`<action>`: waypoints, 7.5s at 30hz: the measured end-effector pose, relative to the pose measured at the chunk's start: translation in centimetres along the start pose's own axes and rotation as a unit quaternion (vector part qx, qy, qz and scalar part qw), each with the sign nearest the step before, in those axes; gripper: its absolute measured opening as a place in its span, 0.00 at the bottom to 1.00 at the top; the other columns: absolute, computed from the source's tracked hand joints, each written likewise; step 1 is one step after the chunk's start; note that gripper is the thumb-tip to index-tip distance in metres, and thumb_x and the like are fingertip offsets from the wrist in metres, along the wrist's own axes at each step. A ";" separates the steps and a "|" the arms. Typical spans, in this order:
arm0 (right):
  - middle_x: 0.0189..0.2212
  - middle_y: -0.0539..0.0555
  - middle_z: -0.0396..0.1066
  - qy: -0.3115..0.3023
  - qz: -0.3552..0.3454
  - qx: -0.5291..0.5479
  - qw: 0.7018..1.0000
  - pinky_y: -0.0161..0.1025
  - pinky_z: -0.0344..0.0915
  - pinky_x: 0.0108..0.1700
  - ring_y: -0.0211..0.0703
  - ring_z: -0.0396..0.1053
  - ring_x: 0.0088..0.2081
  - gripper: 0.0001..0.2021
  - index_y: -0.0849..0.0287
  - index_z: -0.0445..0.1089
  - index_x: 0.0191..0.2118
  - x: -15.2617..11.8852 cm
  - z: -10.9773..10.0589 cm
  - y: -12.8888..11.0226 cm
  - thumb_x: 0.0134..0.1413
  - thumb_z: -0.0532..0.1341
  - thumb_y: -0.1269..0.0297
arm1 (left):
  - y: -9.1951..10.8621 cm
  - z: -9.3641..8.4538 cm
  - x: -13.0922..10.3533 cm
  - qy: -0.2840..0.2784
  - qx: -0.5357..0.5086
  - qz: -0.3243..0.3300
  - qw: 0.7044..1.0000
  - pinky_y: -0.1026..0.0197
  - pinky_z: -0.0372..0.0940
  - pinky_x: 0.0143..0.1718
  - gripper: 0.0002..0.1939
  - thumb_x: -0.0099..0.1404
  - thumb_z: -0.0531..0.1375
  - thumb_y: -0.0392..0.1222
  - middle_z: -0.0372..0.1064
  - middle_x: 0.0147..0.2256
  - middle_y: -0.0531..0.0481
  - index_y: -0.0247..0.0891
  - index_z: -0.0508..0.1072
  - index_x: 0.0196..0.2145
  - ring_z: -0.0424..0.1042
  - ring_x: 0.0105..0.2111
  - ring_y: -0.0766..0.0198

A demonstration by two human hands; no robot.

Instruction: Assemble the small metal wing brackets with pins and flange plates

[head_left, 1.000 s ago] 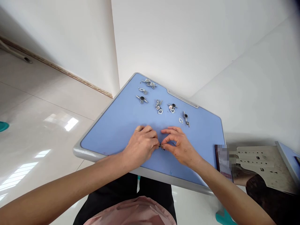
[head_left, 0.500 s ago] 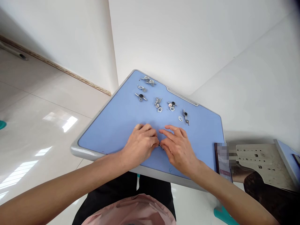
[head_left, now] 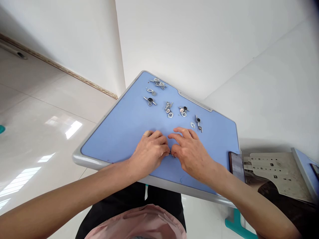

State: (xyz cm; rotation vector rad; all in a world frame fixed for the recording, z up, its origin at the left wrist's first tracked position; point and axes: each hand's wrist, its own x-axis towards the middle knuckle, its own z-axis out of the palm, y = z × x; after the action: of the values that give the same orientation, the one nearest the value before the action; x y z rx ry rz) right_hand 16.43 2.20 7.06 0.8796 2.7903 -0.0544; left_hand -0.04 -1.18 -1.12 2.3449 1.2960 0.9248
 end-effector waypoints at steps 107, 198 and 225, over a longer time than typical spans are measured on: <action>0.40 0.58 0.73 0.132 0.078 0.213 0.965 0.45 0.50 0.40 0.50 0.59 0.47 0.09 0.61 0.75 0.39 -3.4 7.0 0.5 0.63 0.57 0.66 | 2.5 0.1 -1.9 0.062 0.103 0.036 0.992 0.53 0.61 0.43 0.11 0.64 0.62 0.29 0.78 0.32 0.54 0.44 0.76 0.40 0.72 0.41 0.58; 0.38 0.53 0.75 0.138 0.176 0.211 0.952 0.45 0.51 0.44 0.47 0.61 0.47 0.10 0.58 0.76 0.39 -3.8 7.0 0.4 0.64 0.58 0.65 | 0.7 1.2 0.6 -0.053 0.038 0.025 0.998 0.47 0.58 0.51 0.16 0.61 0.67 0.46 0.74 0.45 0.47 0.42 0.74 0.46 0.64 0.50 0.51; 0.31 0.51 0.74 0.221 0.217 0.058 0.949 0.34 0.53 0.24 0.37 0.68 0.29 0.14 0.57 0.72 0.42 -9.3 6.0 1.4 0.69 0.49 0.63 | 0.1 1.4 0.1 -0.011 -0.038 -0.010 0.999 0.50 0.57 0.49 0.11 0.60 0.67 0.36 0.75 0.43 0.52 0.44 0.76 0.41 0.65 0.48 0.55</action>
State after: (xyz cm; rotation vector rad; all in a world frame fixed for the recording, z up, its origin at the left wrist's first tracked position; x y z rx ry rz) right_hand 25.83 -2.45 3.26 1.7027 2.9229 0.0587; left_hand 0.99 -1.05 -2.10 2.2739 1.2507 0.9227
